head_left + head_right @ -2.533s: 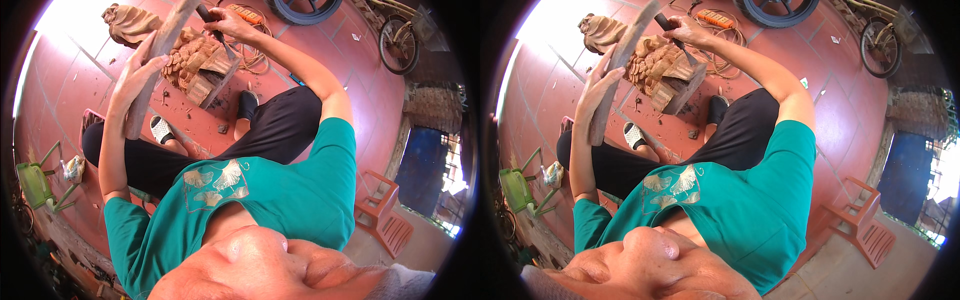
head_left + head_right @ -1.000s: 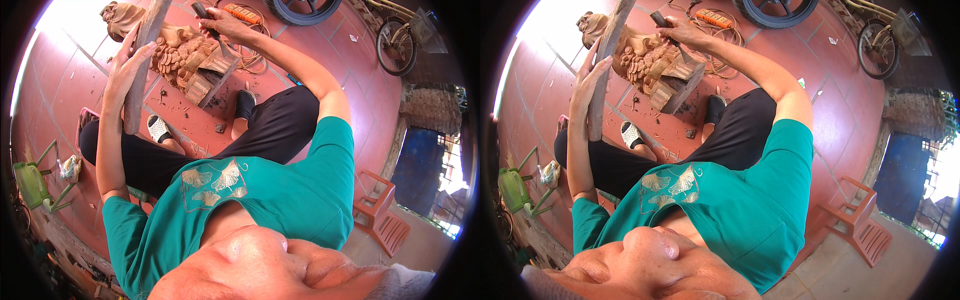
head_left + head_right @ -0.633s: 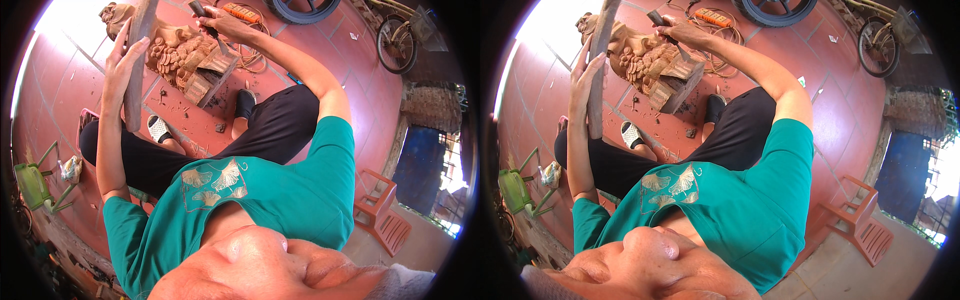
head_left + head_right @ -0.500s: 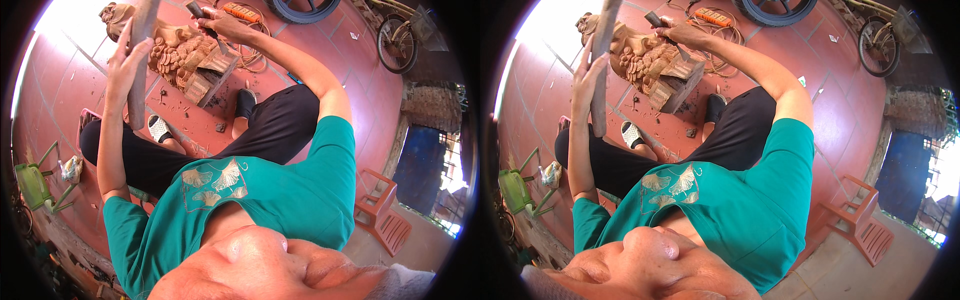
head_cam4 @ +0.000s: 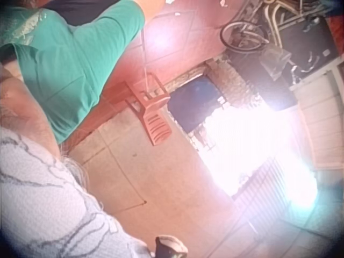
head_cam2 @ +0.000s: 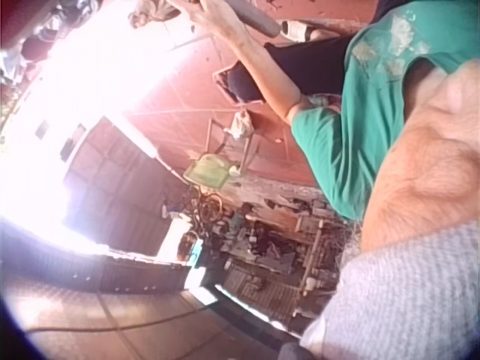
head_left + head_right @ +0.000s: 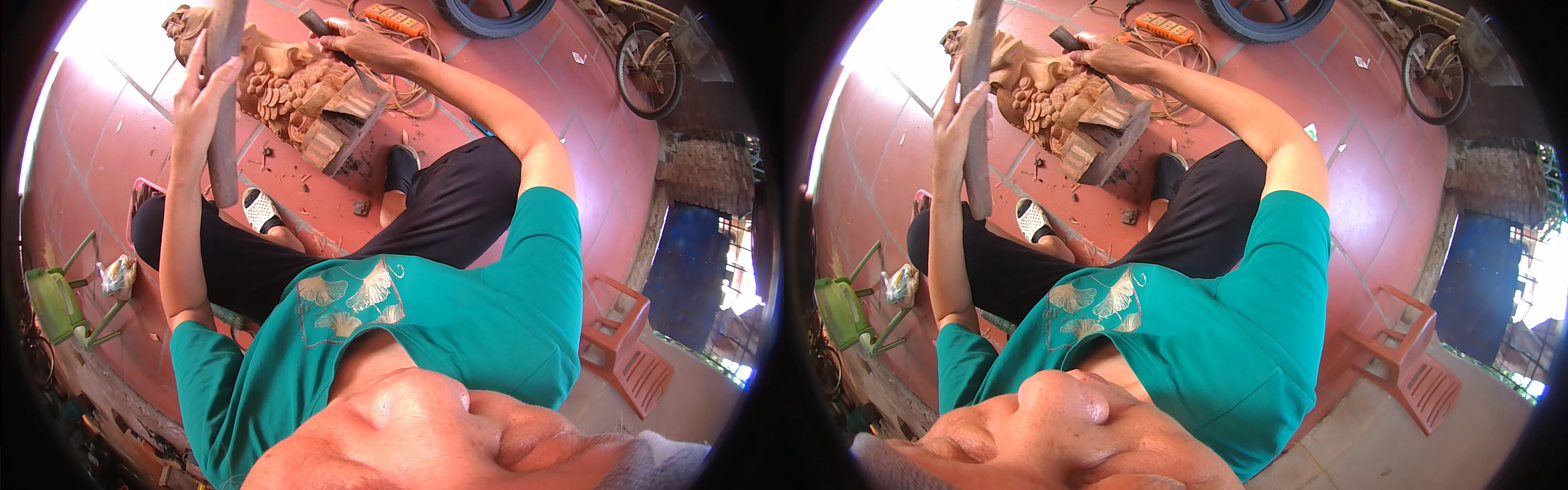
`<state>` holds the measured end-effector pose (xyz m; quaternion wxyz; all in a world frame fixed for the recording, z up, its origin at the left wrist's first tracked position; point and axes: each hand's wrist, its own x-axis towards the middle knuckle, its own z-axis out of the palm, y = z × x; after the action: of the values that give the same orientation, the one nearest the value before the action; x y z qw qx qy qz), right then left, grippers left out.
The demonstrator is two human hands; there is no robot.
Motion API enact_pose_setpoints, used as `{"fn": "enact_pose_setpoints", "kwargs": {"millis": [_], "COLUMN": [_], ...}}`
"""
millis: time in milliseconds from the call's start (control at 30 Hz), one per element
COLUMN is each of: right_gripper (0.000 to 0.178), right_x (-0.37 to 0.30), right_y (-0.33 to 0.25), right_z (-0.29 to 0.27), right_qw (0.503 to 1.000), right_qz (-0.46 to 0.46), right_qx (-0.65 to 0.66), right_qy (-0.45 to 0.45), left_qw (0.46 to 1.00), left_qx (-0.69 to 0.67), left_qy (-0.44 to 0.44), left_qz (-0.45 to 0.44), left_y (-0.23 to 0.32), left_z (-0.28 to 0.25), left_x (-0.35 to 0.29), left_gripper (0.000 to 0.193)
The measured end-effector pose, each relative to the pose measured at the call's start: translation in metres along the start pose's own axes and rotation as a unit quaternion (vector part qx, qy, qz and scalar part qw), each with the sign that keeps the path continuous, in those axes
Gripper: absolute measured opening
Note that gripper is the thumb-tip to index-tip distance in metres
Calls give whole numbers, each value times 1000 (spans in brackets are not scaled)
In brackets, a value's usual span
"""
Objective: The person carves a wooden sculpture using a chisel and mallet. They repeatedly strike the chisel to shape the wood, occasionally adjusting the tool and the sculpture's position.
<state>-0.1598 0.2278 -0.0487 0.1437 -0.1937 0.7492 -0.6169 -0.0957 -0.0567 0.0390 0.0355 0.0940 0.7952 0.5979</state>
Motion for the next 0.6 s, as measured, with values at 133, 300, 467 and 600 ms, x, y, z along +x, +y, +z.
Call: {"fn": "enact_pose_setpoints", "kwargs": {"millis": [133,300,467,600], "right_gripper": [30,29,27,28], "right_x": [4,-6,-12,-3], "right_y": [9,4,-6,-3], "right_z": [5,-3,-7,-7], "right_qw": [998,999,995,996], "right_qz": [54,43,41,-8], "right_qx": [-16,14,80,61], "right_qy": [1,-1,36,59], "left_qw": [988,993,999,999], "left_qx": [110,0,-24,-45], "left_qy": [-84,-108,25,-16], "left_qz": [73,-37,17,8], "left_y": [-44,-7,8,6], "left_z": [4,2,0,2], "left_x": [3,-3,-3,-2], "left_gripper": [84,82,71,73]}}
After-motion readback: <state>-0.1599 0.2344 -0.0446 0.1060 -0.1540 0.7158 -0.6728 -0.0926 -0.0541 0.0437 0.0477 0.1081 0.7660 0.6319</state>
